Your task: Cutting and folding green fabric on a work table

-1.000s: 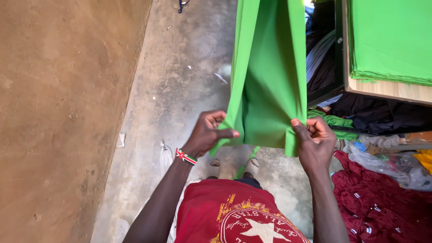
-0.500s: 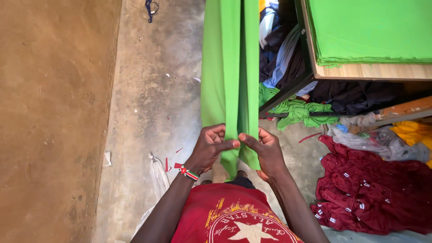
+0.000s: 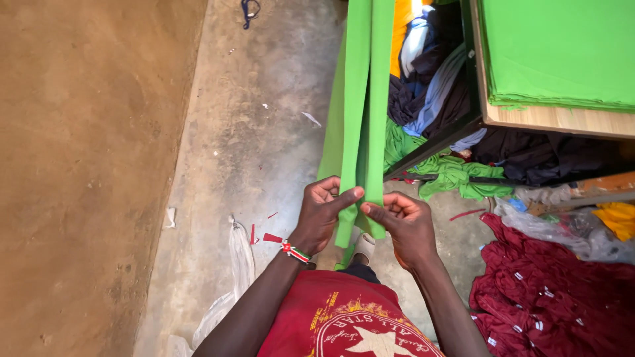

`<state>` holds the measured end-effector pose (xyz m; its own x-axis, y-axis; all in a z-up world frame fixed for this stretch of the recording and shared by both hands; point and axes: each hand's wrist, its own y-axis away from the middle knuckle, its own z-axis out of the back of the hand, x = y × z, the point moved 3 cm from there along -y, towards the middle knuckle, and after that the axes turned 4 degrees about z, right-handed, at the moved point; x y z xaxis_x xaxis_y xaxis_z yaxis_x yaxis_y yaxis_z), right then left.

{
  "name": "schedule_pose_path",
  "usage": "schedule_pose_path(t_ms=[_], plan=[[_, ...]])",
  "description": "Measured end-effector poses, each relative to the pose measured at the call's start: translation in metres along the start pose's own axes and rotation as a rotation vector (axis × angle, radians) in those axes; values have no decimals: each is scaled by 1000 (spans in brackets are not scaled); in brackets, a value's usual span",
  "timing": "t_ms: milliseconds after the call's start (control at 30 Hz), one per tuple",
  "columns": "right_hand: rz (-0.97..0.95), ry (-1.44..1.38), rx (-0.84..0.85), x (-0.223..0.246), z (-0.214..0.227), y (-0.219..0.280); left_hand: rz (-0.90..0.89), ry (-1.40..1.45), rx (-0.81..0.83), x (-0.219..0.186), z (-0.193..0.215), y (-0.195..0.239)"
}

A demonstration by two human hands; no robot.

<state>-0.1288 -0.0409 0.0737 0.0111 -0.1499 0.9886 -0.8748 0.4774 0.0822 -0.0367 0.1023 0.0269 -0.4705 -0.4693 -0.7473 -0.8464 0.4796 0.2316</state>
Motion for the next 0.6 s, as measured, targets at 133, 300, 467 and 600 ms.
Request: schedule_pose_path(t_ms=[133,300,467,600], plan=[[23,44,-17,11,-13,9,-104,-154,-37,-17,-15,7],[70,146,24,1,-11,19,-483,-573,-42,-41,-37,15],[54,86,-50,18,-17,22,-325,-402,-60,-31,-24,19],[66,30,-98,18,-16,21,-229,-266,-84,-7,-14,16]])
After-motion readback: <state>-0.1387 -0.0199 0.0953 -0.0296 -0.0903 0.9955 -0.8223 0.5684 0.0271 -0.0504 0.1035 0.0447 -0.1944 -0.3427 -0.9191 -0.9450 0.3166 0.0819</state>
